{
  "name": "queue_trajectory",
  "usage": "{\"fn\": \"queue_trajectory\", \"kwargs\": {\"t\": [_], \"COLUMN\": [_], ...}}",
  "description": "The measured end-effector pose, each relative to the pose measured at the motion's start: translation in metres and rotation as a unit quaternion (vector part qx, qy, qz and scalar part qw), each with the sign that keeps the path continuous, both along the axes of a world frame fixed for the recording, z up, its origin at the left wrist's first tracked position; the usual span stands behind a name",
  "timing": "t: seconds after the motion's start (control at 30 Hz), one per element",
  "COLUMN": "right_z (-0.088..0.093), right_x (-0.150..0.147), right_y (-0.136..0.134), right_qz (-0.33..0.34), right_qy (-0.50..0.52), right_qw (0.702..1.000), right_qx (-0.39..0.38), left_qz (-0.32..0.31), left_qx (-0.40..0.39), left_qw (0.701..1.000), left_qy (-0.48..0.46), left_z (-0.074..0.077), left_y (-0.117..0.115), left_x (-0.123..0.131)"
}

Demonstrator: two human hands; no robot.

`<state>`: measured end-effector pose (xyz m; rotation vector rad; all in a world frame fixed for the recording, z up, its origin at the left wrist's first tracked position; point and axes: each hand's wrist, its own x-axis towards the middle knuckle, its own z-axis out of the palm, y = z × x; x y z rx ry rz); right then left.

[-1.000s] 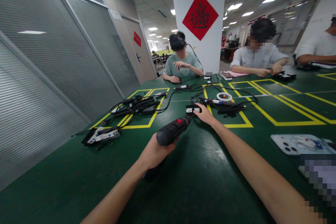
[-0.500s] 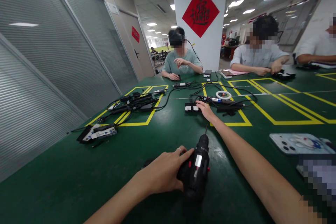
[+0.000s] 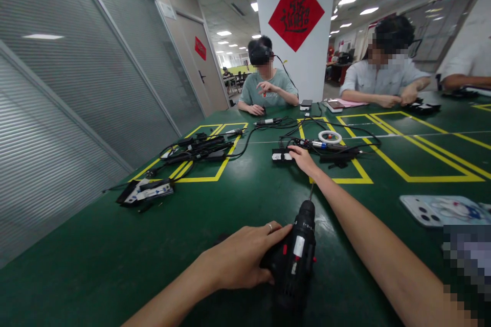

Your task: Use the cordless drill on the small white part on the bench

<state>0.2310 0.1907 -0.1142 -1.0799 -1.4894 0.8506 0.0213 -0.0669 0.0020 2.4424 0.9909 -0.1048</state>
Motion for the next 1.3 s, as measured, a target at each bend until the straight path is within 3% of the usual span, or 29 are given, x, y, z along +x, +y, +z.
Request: {"fn": "queue_trajectory", "kwargs": {"t": [0.33,0.7,0.9,1.07,1.17,1.3], "right_z": [-0.004,-0.001,-0.002,-0.001,0.0,0.001], "right_x": [0.0,0.0,0.001,0.002,0.002,0.002], "right_y": [0.004,0.003,0.003,0.003,0.002,0.001], "right_qz": [-0.001,0.001,0.011,0.014,0.015,0.014], "right_qy": [0.0,0.005,0.013,0.012,0.007,0.01], "right_qw": [1.0,1.0,1.0,1.0,1.0,1.0], "right_qx": [0.0,-0.001,-0.006,-0.015,-0.021,-0.016], "left_qz": [0.022,0.058,0.04,0.035,0.058,0.117], "left_qx": [0.006,-0.008,-0.021,-0.04,0.006,0.174], "left_qw": [0.999,0.998,0.998,0.998,0.997,0.976], "left_qy": [0.026,-0.002,-0.035,-0.038,-0.051,-0.064], "left_z": [-0.001,0.003,-0.001,0.01,0.022,0.018], "left_y": [-0.012,0.002,0.01,0.011,0.032,0.097], "left_x": [0.004,-0.007,-0.01,-0.016,-0.025,-0.029]}}
